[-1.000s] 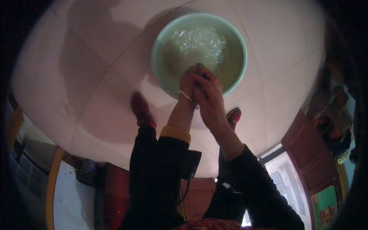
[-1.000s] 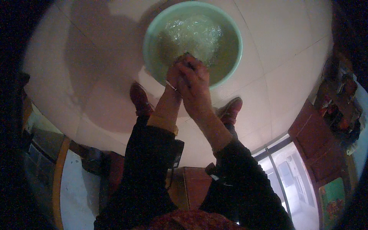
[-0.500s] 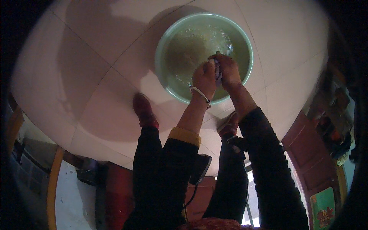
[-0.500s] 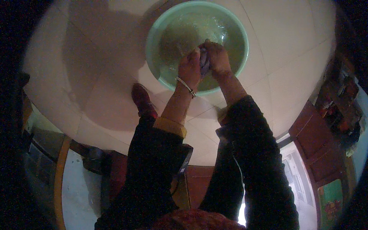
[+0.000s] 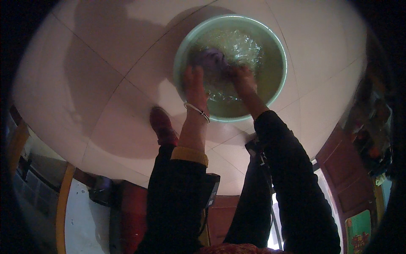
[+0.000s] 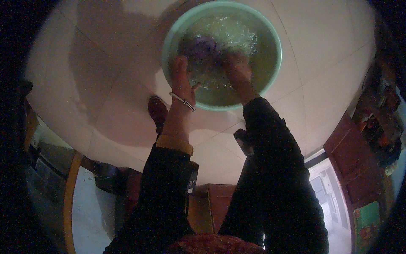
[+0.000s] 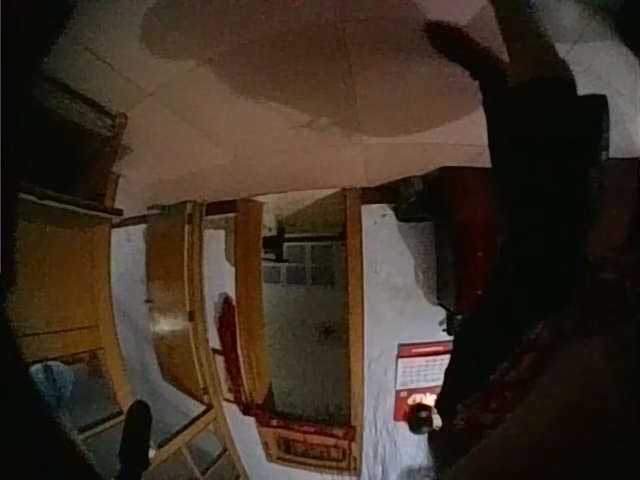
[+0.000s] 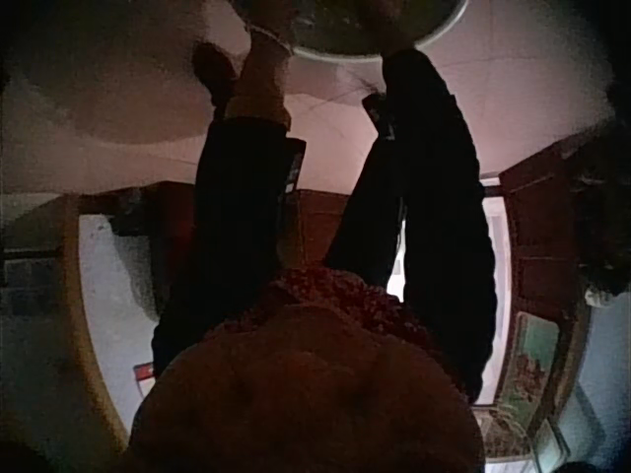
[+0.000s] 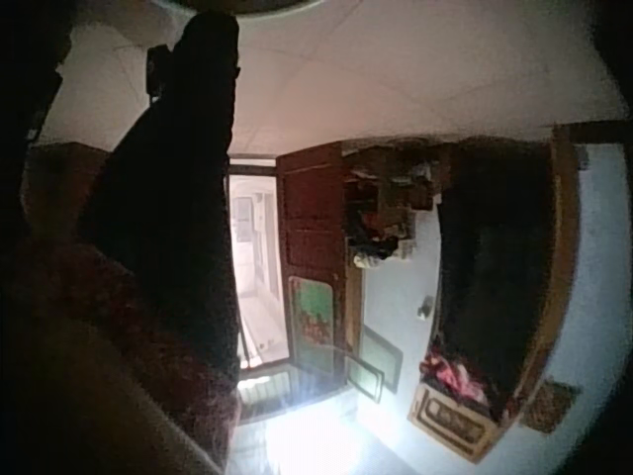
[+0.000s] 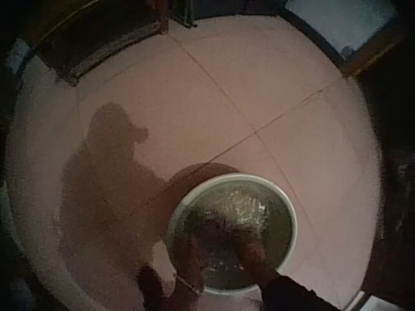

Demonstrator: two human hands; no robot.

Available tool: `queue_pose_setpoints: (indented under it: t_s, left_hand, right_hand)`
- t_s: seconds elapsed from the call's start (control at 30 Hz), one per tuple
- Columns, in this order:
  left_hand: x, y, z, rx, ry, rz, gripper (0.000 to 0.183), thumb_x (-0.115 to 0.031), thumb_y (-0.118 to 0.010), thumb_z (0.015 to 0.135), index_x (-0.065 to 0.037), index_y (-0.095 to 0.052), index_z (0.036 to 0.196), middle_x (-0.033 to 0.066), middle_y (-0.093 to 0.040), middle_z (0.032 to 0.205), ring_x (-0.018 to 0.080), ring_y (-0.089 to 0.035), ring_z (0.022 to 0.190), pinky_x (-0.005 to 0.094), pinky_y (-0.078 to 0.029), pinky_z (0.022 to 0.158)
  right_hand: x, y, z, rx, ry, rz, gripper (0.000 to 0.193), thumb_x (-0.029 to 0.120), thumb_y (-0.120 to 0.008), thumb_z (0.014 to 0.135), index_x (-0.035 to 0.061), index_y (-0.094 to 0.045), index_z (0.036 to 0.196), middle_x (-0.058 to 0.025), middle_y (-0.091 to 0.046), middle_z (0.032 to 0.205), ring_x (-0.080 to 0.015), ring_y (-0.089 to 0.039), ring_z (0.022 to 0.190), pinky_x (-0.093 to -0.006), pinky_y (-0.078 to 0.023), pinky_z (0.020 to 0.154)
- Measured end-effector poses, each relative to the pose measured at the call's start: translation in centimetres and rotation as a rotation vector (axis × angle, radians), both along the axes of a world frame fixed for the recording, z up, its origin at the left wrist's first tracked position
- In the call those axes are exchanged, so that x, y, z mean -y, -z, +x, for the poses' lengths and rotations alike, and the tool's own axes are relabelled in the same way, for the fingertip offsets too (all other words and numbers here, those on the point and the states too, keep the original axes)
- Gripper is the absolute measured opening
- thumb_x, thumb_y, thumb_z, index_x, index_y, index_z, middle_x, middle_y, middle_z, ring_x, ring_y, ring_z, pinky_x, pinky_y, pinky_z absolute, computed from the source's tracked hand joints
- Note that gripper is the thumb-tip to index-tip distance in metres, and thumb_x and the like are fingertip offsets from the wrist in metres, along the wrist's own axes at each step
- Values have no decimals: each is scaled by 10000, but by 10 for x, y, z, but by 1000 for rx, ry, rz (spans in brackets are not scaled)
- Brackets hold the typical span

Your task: The person wipes the glass and frame of a wooden door with a purple cloth. They then rinse the cloth in a basin of water and wring it out before returning to the door.

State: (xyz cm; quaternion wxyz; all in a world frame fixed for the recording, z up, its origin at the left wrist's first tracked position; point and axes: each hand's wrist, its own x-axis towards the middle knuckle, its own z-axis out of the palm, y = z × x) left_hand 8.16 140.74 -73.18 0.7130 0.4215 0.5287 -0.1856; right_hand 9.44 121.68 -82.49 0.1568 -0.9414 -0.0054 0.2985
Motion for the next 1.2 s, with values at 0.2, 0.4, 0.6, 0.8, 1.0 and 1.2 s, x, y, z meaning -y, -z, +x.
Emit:
queue_pose_setpoints:
  t_s: [0.2,0.4,0.6,0.8,1.0,1.2]
  left_hand:
    - [10,-17,3,4,-14,-98,760,-652,-533,874,-262,-300,1484,-11,-326,1498,255,-339,1345,579,-374,946]
    - [25,6,3,218,-249,-301,639,-573,-540,929,-118,-476,1372,86,-579,1263,234,-552,1151,418,-463,949]
    - [39,85,-39,493,-125,-287,362,-415,-530,969,-73,-614,1054,75,-660,920,203,-622,822,319,-520,764]
    - [65,101,-42,447,17,-181,237,-253,-490,967,-51,-609,930,113,-671,843,242,-646,773,377,-513,693]
    - [72,-3,-1,280,272,176,323,-313,-459,989,-36,-616,934,198,-664,890,394,-632,808,459,-496,716]
    - [57,-23,-1,247,395,470,332,-286,-425,1013,-33,-610,1122,201,-655,1080,370,-603,1058,452,-444,919]
  right_hand:
    - [2,-49,11,-209,505,570,274,88,-602,818,63,-644,1088,-61,-642,1044,-206,-613,942,-330,-470,900]
    - [-32,-176,-14,-347,720,1086,275,-18,-617,799,62,-589,1061,-10,-601,989,-119,-566,925,-276,-444,883]
    - [-48,-210,-23,-41,451,828,148,105,-666,893,57,-584,1007,-9,-606,905,-111,-561,813,-262,-470,740]
    - [-65,-162,-10,272,506,692,178,161,-645,915,3,-615,839,-74,-651,829,-114,-543,739,-307,-468,654]
    - [-40,-120,27,56,525,320,330,344,-586,918,26,-673,896,-239,-666,922,-378,-664,888,-440,-516,760]
    - [5,-63,33,11,478,230,379,386,-546,937,33,-656,1017,-239,-664,985,-414,-643,925,-478,-492,818]
